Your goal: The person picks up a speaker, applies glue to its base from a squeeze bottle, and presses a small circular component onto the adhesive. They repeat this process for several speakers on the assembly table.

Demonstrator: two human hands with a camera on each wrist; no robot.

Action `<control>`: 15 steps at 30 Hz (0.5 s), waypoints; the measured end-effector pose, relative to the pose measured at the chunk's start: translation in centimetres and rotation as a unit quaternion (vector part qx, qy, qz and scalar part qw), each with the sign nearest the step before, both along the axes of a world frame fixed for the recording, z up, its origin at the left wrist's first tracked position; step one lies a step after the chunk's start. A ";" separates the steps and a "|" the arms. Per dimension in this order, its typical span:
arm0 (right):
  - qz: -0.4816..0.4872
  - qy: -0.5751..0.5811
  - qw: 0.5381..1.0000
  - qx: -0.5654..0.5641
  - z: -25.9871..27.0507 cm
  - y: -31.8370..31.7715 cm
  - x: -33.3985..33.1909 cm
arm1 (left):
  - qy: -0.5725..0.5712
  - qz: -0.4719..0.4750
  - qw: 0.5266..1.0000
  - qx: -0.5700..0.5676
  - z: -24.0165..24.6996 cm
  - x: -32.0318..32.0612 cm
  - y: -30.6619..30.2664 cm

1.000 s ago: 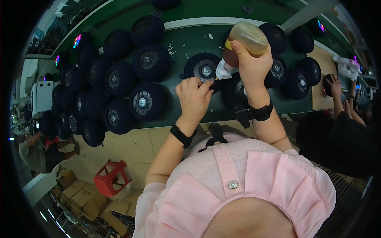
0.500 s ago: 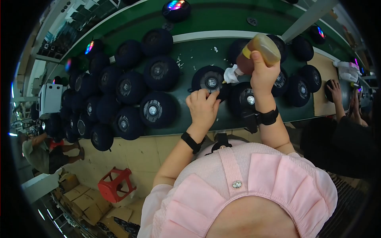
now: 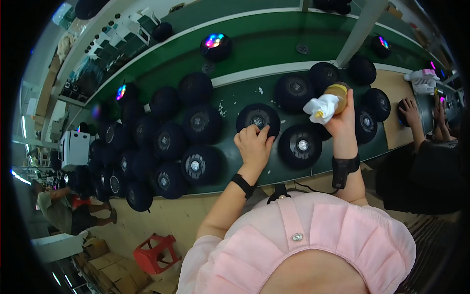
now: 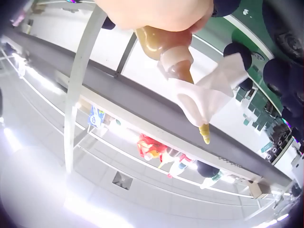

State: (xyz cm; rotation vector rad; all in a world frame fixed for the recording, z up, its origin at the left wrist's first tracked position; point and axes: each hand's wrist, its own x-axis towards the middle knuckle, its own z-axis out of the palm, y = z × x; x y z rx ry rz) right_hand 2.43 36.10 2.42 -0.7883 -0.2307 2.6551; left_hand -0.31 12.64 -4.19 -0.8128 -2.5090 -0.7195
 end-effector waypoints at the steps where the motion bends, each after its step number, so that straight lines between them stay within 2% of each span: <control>1: -0.005 0.009 1.000 0.012 0.1 0.6 0.6 | 0.004 -0.004 1.000 -0.011 0.2 -0.2 0.3; 3: -0.012 0.035 0.999 0.033 0.0 2.0 1.8 | 0.014 -0.010 1.000 -0.021 1.0 -0.9 0.8; 5: -0.023 0.034 0.998 0.044 0.4 3.1 3.2 | 0.019 0.022 0.999 0.031 2.5 -2.0 0.7; 6: -0.037 0.027 0.997 0.054 0.5 3.6 4.0 | 0.000 0.065 0.996 0.057 2.9 -2.9 0.4; 8: -0.044 0.027 0.997 0.063 0.7 4.5 5.5 | -0.090 0.144 0.978 0.125 0.3 -5.9 -0.8; 9: -0.067 0.021 0.995 0.073 0.4 5.2 6.1 | -0.278 0.158 0.923 0.213 -0.8 -7.4 -1.8; 10: -0.090 0.017 0.992 0.081 0.1 5.9 6.6 | -0.453 0.164 0.827 0.290 -1.3 -8.5 -2.3; 11: -0.082 0.039 0.992 0.085 -0.2 6.5 7.3 | -0.589 0.142 0.715 0.348 1.4 -8.1 -1.8; 12: -0.090 0.055 0.990 0.089 -0.4 6.9 7.7 | -0.586 0.138 0.718 0.349 1.4 -8.4 -1.4; 14: -0.097 0.056 0.989 0.101 -0.8 7.7 8.5 | -0.637 0.123 0.660 0.379 0.6 -8.8 -0.8; 15: -0.107 0.044 0.988 0.102 -1.2 8.1 8.7 | -0.639 0.145 0.655 0.376 0.4 -9.2 -0.6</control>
